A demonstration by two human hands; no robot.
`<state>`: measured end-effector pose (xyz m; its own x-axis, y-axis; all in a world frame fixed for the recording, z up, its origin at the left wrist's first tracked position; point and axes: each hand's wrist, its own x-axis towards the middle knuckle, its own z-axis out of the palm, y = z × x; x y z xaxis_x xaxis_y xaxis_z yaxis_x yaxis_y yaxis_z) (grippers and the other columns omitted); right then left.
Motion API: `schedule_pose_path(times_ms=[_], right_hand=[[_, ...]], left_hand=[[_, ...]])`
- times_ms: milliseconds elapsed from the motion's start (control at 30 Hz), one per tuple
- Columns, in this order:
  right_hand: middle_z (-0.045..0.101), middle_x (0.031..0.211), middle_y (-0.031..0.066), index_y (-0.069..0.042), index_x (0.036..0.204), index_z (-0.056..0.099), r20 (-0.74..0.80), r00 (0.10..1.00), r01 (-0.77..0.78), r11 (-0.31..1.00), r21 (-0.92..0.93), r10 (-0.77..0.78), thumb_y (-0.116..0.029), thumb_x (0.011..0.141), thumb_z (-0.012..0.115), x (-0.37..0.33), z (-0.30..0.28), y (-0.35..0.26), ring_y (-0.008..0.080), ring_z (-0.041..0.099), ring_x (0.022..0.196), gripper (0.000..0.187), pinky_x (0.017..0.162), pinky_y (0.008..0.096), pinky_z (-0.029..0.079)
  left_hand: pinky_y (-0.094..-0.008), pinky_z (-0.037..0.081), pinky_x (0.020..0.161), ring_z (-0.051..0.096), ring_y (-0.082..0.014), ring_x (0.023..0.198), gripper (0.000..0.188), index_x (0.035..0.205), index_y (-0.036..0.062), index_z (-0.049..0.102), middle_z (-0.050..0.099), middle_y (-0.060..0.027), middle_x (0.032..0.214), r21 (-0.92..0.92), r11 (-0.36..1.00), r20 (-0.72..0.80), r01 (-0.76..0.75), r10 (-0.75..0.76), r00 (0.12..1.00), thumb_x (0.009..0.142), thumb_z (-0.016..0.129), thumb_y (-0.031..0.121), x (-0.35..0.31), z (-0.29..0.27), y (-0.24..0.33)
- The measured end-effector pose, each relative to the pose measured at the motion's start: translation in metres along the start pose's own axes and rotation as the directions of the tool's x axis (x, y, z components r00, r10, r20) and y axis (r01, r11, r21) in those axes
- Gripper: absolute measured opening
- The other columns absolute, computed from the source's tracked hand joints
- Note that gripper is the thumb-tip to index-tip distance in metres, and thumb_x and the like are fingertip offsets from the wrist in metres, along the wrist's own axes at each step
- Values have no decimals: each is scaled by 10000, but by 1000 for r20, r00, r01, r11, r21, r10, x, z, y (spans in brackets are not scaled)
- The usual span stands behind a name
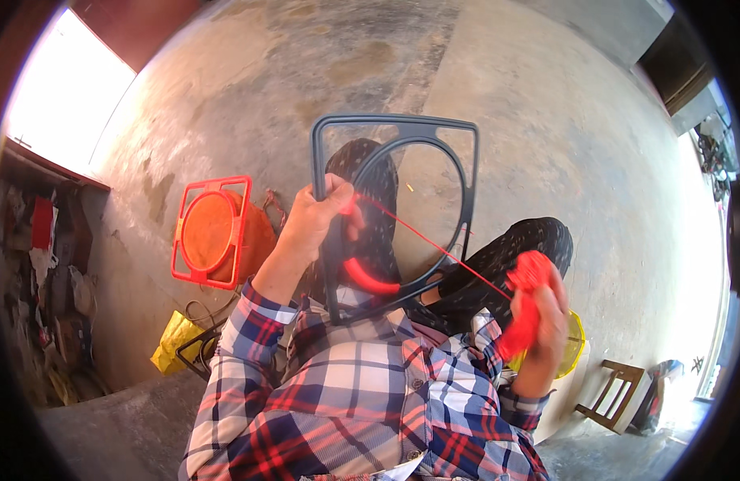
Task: The person winds red string onto a black plastic furniture frame by hand.
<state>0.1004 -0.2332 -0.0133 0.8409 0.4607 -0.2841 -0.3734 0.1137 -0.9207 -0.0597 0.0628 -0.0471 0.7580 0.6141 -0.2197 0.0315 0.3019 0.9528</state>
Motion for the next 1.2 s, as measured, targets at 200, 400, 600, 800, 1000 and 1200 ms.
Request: schedule_pose_path(times_ms=[200, 400, 600, 800, 1000, 1200], right_hand=[[582, 731, 40, 33, 906, 584, 281, 957, 230, 768, -597, -68, -235, 858, 679, 67, -4, 70, 79, 497, 718, 289, 636, 265, 443], [601, 733, 83, 40, 924, 617, 219, 975, 157, 790, -593, -29, -300, 836, 700, 104, 16, 84, 107, 533, 705, 361, 651, 288, 457], [660, 1019, 74, 6, 1146, 625, 397, 916, 20, 981, -192, 59, -203, 844, 686, 98, 83, 45, 167, 600, 891, 373, 812, 293, 471], [657, 1000, 44, -23, 1114, 621, 514, 857, -49, 988, 148, -35, -72, 859, 671, 92, 66, 51, 150, 596, 923, 265, 863, 327, 471], [551, 1049, 110, -51, 1064, 632, 506, 544, 823, 306, -479, -669, -174, 617, 797, 65, 94, 20, 281, 524, 980, 492, 843, 374, 446], [571, 1167, 111, -47, 1045, 652, 207, 785, 594, 804, 11, -583, -171, 734, 762, 72, 79, 22, 248, 526, 1105, 353, 948, 384, 430]], left_hand=[[-272, 467, 468, 580, -174, 499, 172, 856, 35, 543, 607, -121, 639, 10, 999, 33, 52, -52, 998, 919, 596, 186, -4, 19, 10], [-266, 487, 607, 610, -157, 603, 140, 889, -20, 605, 653, -122, 757, 277, 961, 81, 7, -31, 996, 903, 590, 118, -13, 42, 25], [-243, 460, 703, 564, -92, 758, 61, 892, 17, 652, 644, -33, 910, 496, 839, 211, -225, 135, 968, 866, 664, 70, -12, 70, 22], [-282, 467, 855, 583, -138, 969, 318, 1146, 14, 608, 602, -51, 1110, 403, 851, 191, -337, 281, 940, 837, 674, 50, -9, 67, 15], [-326, 449, 939, 566, -203, 1114, 355, 1161, 25, 620, 527, -77, 1295, 385, 818, 272, -428, 343, 899, 811, 678, 13, -14, 83, 22], [-349, 446, 932, 556, -228, 1083, 231, 1006, 23, 673, 402, -71, 1410, 595, 574, 257, -563, 527, 810, 776, 682, 6, -10, 65, 10]])
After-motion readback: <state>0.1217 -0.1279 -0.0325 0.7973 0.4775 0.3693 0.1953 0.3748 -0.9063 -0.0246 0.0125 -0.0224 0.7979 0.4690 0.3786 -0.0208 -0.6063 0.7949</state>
